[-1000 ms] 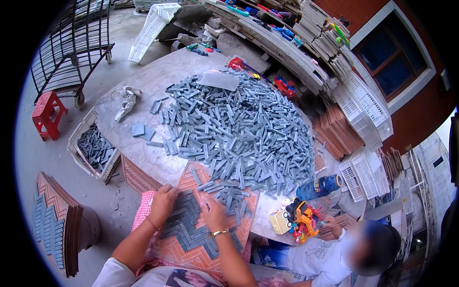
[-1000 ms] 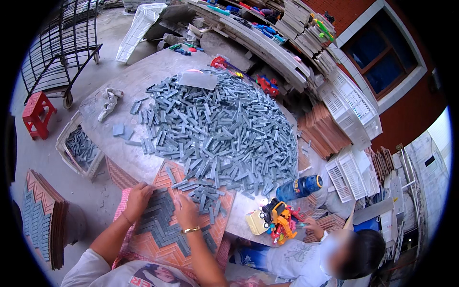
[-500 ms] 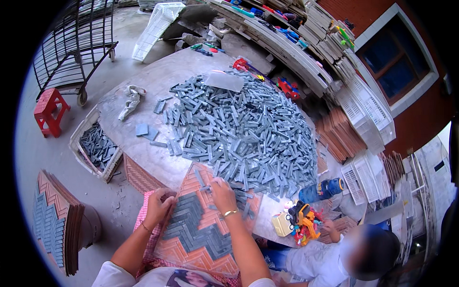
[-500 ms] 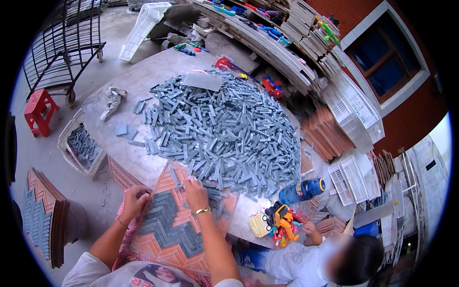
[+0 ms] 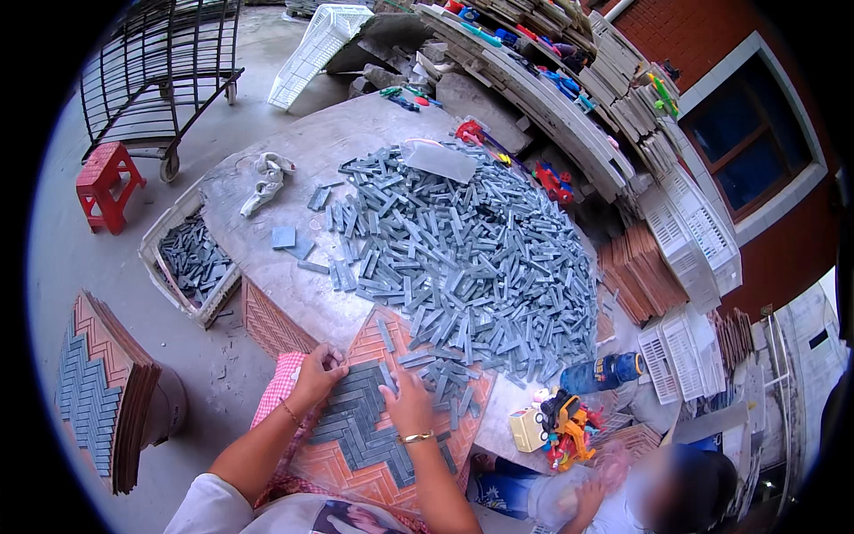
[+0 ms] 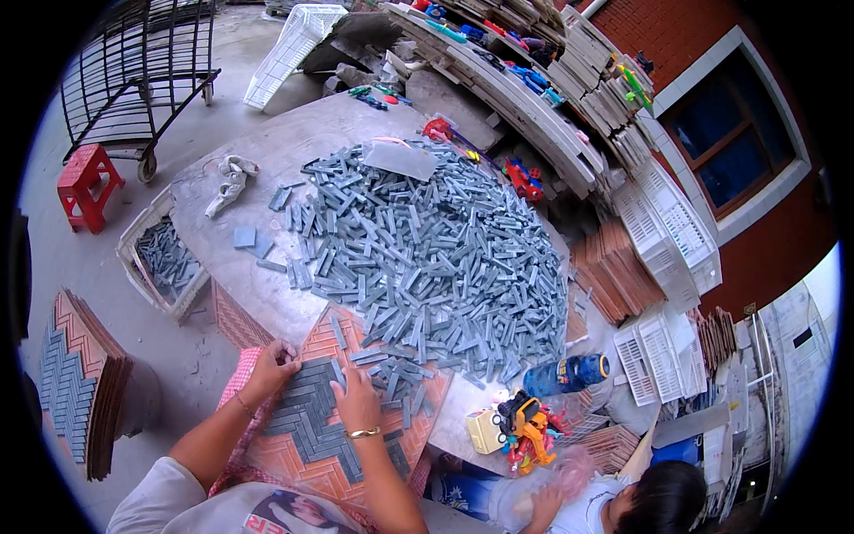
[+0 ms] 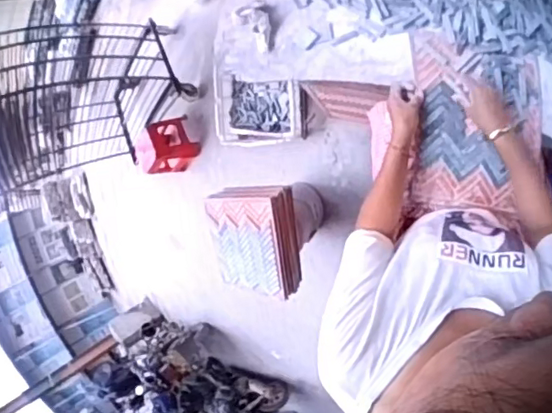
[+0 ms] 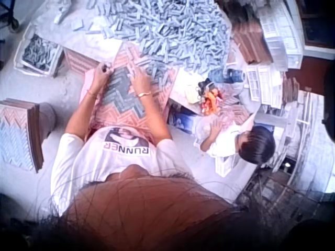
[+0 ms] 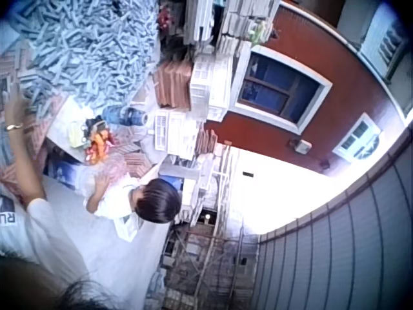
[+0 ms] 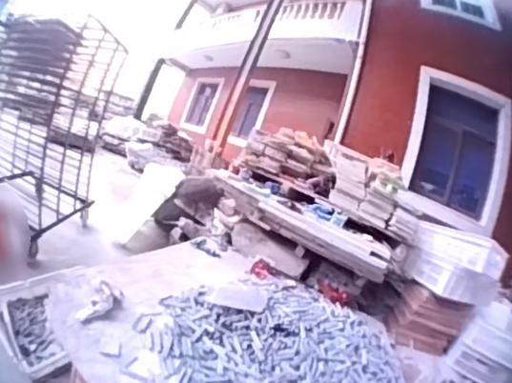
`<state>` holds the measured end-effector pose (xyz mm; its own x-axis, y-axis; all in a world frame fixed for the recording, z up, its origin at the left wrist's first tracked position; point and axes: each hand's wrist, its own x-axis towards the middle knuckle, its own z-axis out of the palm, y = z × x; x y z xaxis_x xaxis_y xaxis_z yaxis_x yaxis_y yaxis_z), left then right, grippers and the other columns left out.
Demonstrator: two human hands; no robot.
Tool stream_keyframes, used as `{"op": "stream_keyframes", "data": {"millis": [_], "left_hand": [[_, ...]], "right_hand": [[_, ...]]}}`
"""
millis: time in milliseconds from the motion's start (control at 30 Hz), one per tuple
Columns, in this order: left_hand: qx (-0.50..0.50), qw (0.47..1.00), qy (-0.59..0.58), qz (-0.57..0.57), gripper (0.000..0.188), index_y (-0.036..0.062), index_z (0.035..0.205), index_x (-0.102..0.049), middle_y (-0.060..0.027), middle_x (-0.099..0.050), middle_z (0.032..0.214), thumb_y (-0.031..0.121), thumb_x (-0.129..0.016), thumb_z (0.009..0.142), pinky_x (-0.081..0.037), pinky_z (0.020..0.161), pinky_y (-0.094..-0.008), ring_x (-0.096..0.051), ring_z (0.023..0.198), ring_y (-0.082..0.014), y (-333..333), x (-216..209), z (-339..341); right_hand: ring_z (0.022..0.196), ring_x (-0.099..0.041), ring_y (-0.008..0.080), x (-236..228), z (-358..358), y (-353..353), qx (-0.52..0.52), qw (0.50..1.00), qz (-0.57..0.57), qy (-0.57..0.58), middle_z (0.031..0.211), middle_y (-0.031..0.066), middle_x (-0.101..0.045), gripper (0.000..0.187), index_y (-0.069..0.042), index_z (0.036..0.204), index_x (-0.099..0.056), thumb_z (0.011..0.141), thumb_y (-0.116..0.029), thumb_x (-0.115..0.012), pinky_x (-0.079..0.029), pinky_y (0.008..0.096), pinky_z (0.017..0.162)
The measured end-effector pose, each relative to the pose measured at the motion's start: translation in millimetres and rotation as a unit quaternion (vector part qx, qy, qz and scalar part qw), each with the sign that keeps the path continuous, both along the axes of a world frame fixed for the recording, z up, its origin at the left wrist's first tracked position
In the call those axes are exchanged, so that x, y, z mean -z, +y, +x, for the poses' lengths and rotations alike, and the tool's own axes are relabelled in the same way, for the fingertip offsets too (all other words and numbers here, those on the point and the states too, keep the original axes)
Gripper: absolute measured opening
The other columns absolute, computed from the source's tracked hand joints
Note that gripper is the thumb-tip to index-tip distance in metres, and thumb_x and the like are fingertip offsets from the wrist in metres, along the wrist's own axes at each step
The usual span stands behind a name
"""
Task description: The person sits on the floor and arranges small rectangular tiles by hand onto a larger board, forming a herringbone pattern. A child is nearby playing with toys.
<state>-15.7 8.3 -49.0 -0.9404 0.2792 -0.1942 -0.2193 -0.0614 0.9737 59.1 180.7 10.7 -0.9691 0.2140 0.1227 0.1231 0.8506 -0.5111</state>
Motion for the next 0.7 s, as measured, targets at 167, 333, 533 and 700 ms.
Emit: {"op": "stream_keyframes", "data": {"millis": [167, 333, 533, 700], "left_hand": [[-0.008, 1.0, 0.014, -0.008, 0.022, 0.0051, 0.086, -0.051, 0.0032, -0.044, 0.071, -0.002, -0.067, 0.072, -0.038, 0.06, -0.0193, -0.042, 0.066, -0.0058, 3, -7, 2], [-0.01, 1.0, 0.022, 0.001, 0.022, 0.0054, 0.086, -0.05, 0.0039, -0.044, 0.071, -0.003, -0.066, 0.072, -0.036, 0.058, -0.0187, -0.042, 0.065, -0.0052, 1, -4, 1], [-0.007, 0.999, 0.009, 0.041, 0.021, 0.0058, 0.085, -0.05, 0.0041, -0.045, 0.071, -0.002, -0.065, 0.073, -0.036, 0.056, -0.0189, -0.042, 0.063, -0.005, 1, 10, -1], [-0.006, 0.998, 0.038, 0.055, 0.021, 0.006, 0.086, -0.05, 0.0039, -0.046, 0.071, -0.001, -0.066, 0.074, -0.036, 0.055, -0.0183, -0.041, 0.063, -0.0048, 5, 12, -2]], "right_hand": [[0.084, -0.059, 0.0334, 11, 2, 3, 0.009, 0.999, -0.021, 0.039, 0.089, 0.0142, -0.061, 0.02, -0.004, 0.093, -0.061, 0.075, -0.011, -0.066, -0.048, 0.0408, 0.072], [0.08, -0.06, 0.0326, 19, -10, 9, 0.008, 0.999, -0.031, 0.025, 0.084, 0.0136, -0.063, 0.016, -0.005, 0.09, -0.063, 0.075, -0.011, -0.064, -0.048, 0.0402, 0.071], [0.077, -0.061, 0.0309, 2, -18, 5, 0.023, 0.999, 0.003, -0.042, 0.082, 0.0127, -0.063, 0.017, -0.006, 0.089, -0.064, 0.073, -0.013, -0.067, -0.048, 0.0388, 0.069], [0.07, -0.062, 0.0251, 10, -18, 10, 0.047, 0.992, -0.11, -0.045, 0.078, 0.0088, -0.064, 0.028, -0.004, 0.088, -0.064, 0.065, -0.016, -0.076, -0.049, 0.0356, 0.067]]}}
